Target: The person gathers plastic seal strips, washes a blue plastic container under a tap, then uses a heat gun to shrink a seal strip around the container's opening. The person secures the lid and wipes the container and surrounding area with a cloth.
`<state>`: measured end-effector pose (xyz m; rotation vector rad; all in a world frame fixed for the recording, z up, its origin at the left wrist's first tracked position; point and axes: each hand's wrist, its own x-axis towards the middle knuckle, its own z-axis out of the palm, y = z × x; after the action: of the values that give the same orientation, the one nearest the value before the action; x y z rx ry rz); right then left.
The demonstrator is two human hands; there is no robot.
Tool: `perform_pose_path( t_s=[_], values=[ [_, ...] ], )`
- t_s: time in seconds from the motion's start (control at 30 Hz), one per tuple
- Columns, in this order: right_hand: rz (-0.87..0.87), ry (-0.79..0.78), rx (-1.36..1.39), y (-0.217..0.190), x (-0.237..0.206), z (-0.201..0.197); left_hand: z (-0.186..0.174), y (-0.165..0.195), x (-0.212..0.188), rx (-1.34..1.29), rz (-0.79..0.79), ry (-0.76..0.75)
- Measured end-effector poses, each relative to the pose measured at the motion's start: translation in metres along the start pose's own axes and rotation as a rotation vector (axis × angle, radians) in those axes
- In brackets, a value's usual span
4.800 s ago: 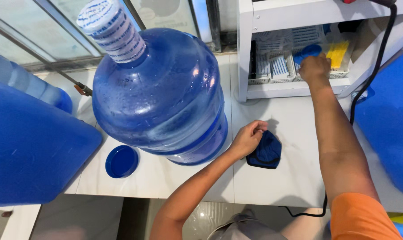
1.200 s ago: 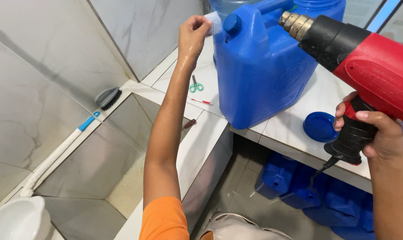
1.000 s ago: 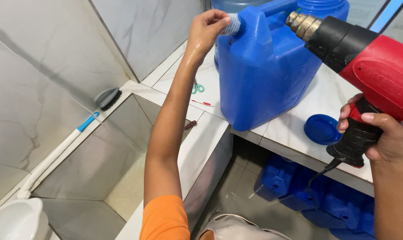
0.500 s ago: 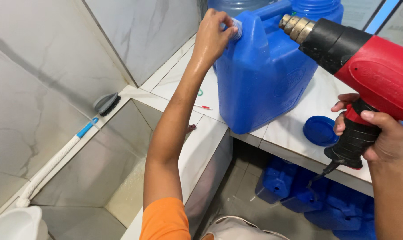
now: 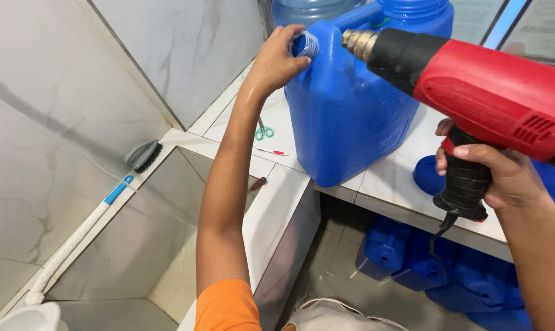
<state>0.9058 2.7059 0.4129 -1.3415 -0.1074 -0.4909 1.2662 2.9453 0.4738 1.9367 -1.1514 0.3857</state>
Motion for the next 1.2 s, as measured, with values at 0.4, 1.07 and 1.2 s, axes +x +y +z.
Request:
perform_pose_path(
  t_s=[0.4, 1.07, 1.2],
  values=[
    [0.125, 0.11, -0.113, -0.027, 0.031, 0.042, 0.024, -0.016, -0.014, -0.301, 0.016, 0.174],
    [0.192, 0.135, -0.138, -0.017, 0.028, 0.053, 0.05, -0.029, -0.025, -0.6, 0.002, 0.297],
    [0.203, 0.121, -0.145, -0.011, 0.023, 0.055, 0.051, -0.037, -0.031, -0.773, -0.012, 0.303]
  ],
)
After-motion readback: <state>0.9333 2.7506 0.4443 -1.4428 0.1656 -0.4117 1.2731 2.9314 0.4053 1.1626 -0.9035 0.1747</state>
